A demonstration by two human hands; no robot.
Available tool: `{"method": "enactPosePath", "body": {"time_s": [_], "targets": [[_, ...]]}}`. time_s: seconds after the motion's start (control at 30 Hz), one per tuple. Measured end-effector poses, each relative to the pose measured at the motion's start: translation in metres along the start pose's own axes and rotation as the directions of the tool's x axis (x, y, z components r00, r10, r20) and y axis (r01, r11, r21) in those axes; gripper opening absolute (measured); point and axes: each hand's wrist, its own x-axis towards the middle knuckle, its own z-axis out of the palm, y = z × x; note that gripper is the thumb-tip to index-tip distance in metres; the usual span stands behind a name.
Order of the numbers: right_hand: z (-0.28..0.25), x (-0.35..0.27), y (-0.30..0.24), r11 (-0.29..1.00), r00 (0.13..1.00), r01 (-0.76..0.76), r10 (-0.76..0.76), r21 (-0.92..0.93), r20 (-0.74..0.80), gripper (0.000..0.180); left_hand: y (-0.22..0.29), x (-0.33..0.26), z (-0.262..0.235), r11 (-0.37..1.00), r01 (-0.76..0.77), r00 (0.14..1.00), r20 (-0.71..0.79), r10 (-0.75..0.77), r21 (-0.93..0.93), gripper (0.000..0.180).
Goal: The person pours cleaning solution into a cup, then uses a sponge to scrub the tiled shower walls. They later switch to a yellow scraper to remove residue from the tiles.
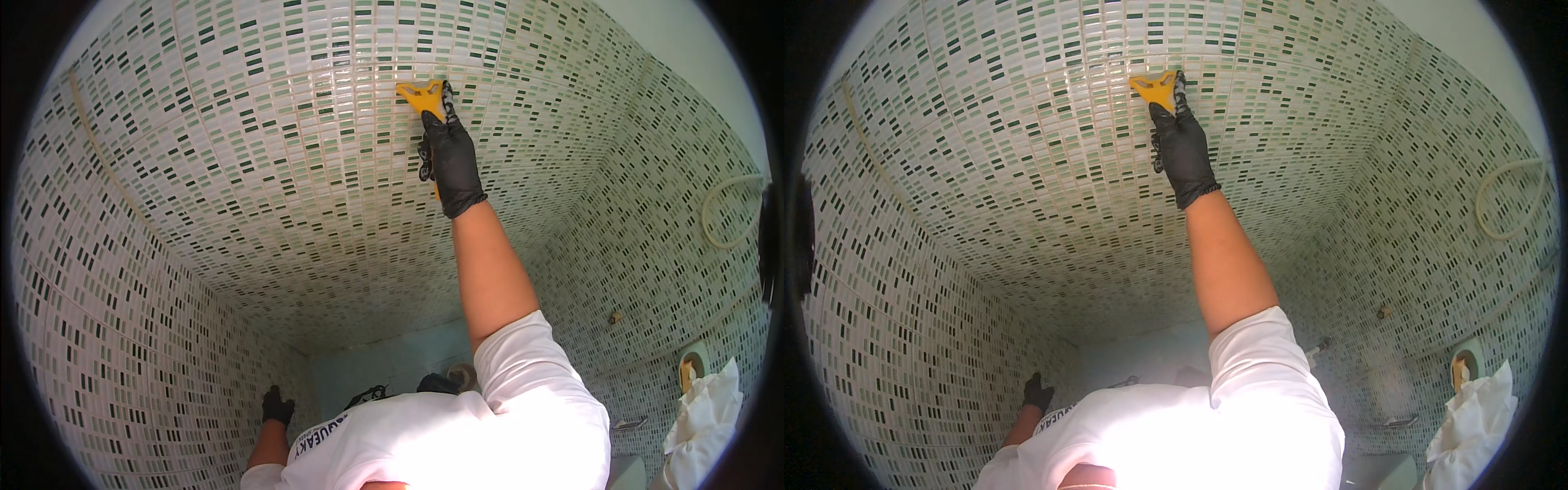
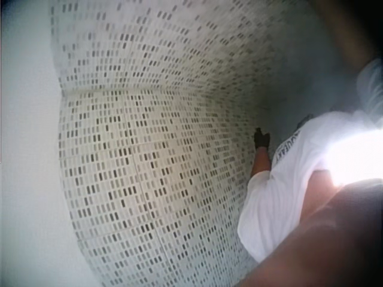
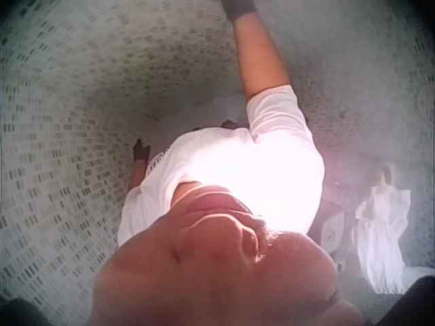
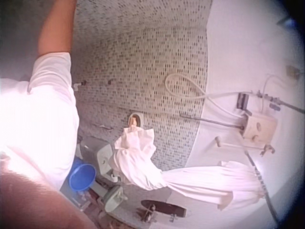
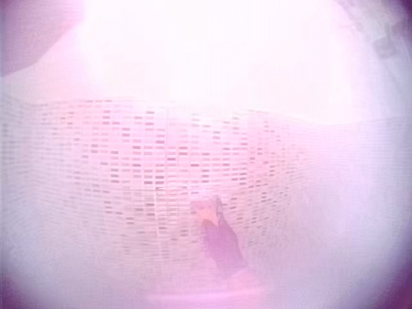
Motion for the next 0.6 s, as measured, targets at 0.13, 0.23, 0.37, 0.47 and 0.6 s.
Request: {"method": "enactPosePath", "body": {"time_s": [0.13,0.23,0.37,0.47,0.6], "targets": [[-0.043,0.011,0.002,0.862,0.996,0.081,-0.053,-0.500,0.070,0.055,0.005,0.002,0.003,0.999,0.026,0.999,0.022,-0.026,0.022,0.076],[-0.081,0.013,0.001,0.760,0.995,0.061,-0.097,-0.648,-0.020,0.054,0.003,0.009,0.013,0.999,0.030,0.999,0.014,-0.030,0.038,0.074],[-0.138,0.000,-0.001,0.674,0.999,-0.036,-0.004,-0.738,-0.052,0.054,0.043,0.003,0.019,0.992,0.111,0.994,0.019,-0.112,0.057,0.073],[-0.177,-0.005,-0.003,0.573,0.997,0.077,-0.029,-0.816,0.074,0.049,0.082,-0.007,0.022,0.988,0.123,0.992,0.008,-0.124,0.098,0.071],[-0.214,0.003,-0.008,0.426,0.927,0.376,-0.170,-0.823,0.335,0.047,0.100,0.013,0.065,0.990,0.076,0.995,-0.080,-0.067,0.117,0.068]]}}
